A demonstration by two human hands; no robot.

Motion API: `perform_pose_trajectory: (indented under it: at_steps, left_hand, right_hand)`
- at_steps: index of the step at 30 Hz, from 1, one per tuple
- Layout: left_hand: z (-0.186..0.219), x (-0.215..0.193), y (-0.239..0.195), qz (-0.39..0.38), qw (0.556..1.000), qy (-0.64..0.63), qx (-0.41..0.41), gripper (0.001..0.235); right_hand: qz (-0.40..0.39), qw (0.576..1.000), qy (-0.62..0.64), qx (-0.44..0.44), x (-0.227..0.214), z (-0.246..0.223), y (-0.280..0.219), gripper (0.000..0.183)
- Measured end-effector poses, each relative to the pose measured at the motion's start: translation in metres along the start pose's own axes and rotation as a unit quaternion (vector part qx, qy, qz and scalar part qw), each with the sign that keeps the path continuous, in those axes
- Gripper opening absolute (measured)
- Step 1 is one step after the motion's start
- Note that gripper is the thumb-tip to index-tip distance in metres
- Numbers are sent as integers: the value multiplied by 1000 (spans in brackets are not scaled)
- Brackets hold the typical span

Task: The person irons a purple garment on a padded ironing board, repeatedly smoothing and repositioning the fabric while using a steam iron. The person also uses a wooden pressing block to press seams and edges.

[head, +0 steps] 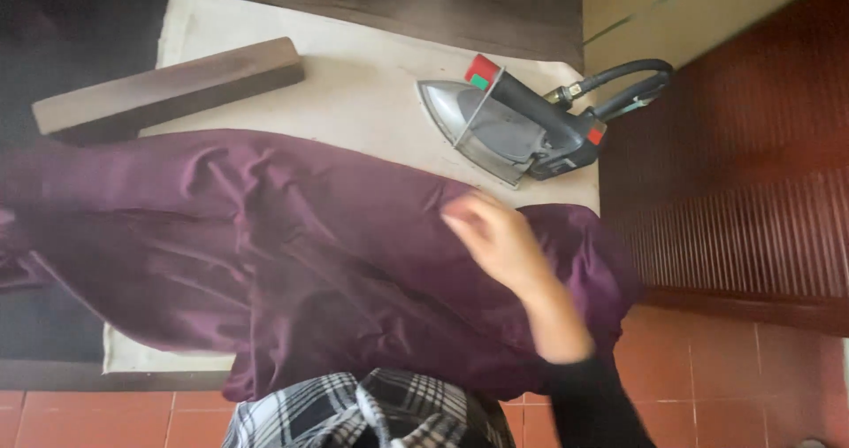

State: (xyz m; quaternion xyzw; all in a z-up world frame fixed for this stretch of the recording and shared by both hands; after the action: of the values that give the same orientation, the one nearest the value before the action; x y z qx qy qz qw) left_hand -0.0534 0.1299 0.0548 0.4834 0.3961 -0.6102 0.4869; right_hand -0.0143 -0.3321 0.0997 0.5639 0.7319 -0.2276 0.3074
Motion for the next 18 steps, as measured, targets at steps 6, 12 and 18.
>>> perform_pose_trajectory:
  at_steps: [6,12,18]
  left_hand:
    - [149,4,37,65,978,-40,195,14]
    - [257,90,60,-55,944,-29,325,47]
    - [276,20,71,-71,896,-284,334,9]
  right_hand:
    - [-46,980,-29,191,-21,51,-109,13]
    - [-55,969,-131,201,12,76,-170,40]
    - [57,962,-223,143,17,64,-186,36]
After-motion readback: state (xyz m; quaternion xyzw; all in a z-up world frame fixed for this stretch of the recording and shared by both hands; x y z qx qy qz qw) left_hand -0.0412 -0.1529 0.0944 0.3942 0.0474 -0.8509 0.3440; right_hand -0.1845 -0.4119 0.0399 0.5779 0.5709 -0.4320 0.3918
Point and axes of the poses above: each hand's wrist, its own y-axis towards the middle knuckle, its own x-axis out of the palm, z = x × y, the point moved 7 cm from there along y, towards the middle knuckle, and after that the axes turned 3 degrees about x, right-handed, at the moved point
